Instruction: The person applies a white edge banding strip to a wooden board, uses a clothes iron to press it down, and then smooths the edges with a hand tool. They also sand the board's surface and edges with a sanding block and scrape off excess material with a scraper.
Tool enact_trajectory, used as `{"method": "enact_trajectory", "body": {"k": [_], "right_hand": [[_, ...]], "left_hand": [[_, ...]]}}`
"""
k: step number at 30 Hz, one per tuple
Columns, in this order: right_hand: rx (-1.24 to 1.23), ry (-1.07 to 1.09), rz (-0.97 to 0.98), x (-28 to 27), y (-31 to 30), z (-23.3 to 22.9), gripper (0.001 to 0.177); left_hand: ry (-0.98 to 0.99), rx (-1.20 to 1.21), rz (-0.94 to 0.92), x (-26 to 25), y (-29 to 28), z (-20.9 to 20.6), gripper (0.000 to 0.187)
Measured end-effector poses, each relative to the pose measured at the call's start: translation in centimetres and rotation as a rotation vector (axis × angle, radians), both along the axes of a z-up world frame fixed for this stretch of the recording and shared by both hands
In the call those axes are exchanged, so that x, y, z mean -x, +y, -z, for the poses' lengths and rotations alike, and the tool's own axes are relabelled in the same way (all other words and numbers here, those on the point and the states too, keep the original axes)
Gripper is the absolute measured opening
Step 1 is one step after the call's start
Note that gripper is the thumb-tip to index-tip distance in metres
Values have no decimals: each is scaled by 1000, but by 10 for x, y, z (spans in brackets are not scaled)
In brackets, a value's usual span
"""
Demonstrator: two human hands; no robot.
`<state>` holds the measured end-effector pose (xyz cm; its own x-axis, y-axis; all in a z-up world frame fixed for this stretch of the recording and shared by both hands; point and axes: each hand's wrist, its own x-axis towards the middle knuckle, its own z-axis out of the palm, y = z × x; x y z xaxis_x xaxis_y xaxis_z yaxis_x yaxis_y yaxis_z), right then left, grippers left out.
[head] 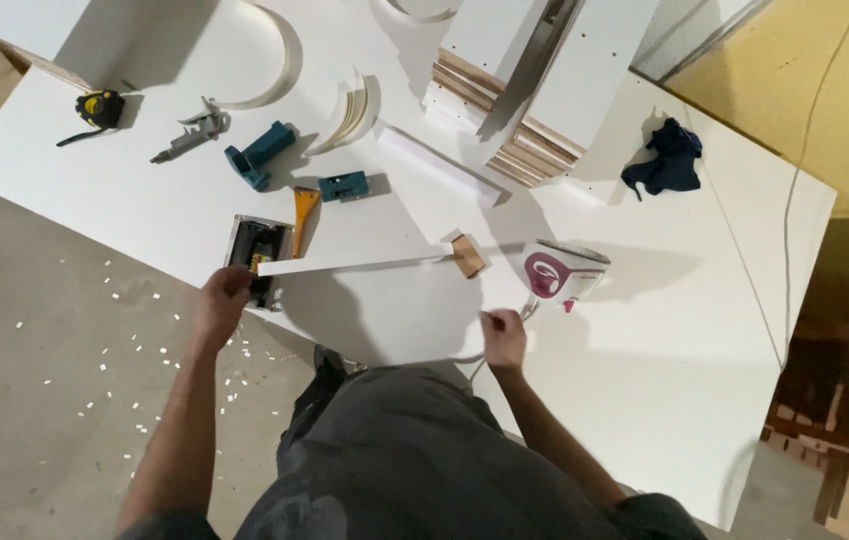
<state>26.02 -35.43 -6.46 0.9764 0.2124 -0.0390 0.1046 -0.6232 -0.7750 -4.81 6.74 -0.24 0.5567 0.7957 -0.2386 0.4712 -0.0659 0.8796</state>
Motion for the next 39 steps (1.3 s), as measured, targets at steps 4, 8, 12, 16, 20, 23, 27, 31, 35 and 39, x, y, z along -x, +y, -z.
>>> {"method": "enact_trajectory", "body": {"k": [4, 8, 12, 16, 20, 23, 27, 31, 35, 39], "right_hand": [[130, -597, -386, -44, 79, -14, 67], [677, -323, -698, -81, 117, -32, 57], [652, -202, -775, -86, 105, -97, 23], [744, -181, -832, -97, 115, -172, 48], [727, -519, -1242, -97, 135, -192, 55], [775, -490, -1355, -101, 154, -201, 59], [942, -329, -1392, -96, 173, -211, 71], [969, -444, -1450, -101, 188, -183, 73], [995, -398, -1484, -64, 227, -185, 76], [990, -398, -1528, -21, 271, -175, 73]], "left_hand": [[8, 105, 16, -22, -24, -27, 63], [-25, 33, 52, -38, -21, -25, 64], [65, -111, 137, -44, -11, 23, 38], [119, -141, 158, -45, -4, 25, 39], [104, -104, 189, -43, 1, 33, 39], [108, -109, 194, -43, 3, 26, 39], [105, -27, 180, -43, -8, -12, 39], [26, -10, 167, -44, -4, 3, 35], [63, 6, 163, -45, -3, 9, 35], [76, -96, 223, -52, 3, 26, 39]]}}
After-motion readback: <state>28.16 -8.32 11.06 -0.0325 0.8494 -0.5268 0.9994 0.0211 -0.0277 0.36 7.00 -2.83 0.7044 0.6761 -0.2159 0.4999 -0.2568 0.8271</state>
